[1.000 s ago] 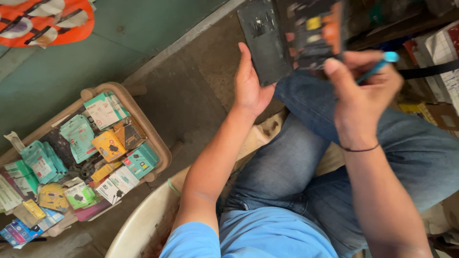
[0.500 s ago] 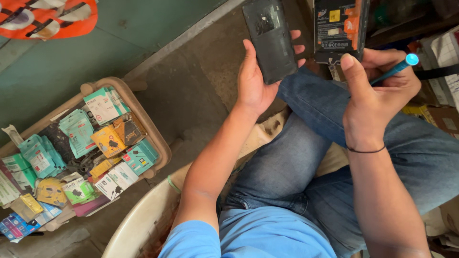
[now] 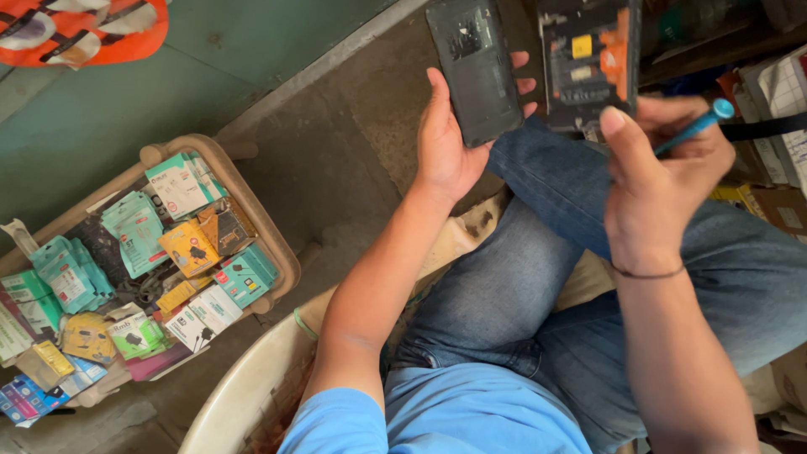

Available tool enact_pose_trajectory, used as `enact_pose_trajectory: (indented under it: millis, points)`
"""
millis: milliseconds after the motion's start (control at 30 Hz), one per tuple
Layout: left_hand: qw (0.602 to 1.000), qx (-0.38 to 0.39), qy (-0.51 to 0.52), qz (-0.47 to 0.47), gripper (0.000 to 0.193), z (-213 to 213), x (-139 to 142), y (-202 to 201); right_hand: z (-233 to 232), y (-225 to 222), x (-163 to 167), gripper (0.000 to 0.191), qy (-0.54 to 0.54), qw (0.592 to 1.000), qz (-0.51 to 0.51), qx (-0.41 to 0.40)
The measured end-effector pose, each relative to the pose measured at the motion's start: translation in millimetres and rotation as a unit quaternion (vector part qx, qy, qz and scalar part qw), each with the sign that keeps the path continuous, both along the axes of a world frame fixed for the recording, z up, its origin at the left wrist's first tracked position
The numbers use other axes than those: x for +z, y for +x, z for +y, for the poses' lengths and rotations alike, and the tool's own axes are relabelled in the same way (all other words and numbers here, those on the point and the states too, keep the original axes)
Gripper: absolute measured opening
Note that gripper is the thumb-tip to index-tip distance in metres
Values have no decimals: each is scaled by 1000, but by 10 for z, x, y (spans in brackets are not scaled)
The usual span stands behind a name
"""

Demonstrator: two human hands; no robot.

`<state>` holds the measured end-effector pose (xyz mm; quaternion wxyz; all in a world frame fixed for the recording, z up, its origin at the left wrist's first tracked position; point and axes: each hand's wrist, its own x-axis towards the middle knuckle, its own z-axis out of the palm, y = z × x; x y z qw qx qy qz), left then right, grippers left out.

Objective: The person sits with a water-damaged smartphone on their lap and pries along the edge of the phone with a blue pry tool to open it. They remove the back cover, plug a charging cable into the phone, then continue prying at the screen and internal components with the tool.

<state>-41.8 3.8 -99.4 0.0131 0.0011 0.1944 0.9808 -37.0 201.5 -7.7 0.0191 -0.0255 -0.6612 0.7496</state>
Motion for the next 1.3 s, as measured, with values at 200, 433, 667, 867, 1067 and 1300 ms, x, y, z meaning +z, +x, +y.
enact_pose_trajectory:
  millis: [200,433,667,867,1067,1300]
  points:
    - [1000,14,7,10,70,-11,-15,4,377,655,-33,15,-81,983,-165,1]
    - [1000,0,9,1,70,-21,24,1,1034,1482,-42,25,201,890,-357,202]
    - [1000,-10,14,13,72,-1,44,2,1067,1516,-176,37,435,739,-372,356]
    - [999,-11,23,19,72,-25,36,2,858,1401,-144,33,496,716,-315,378]
    - [1000,-8,14,16,72,-42,54,19,618,1160,127,36,614,629,-256,401]
    - [999,-5,19,33,73,-18,127,8,40,415,562,23,517,828,49,211]
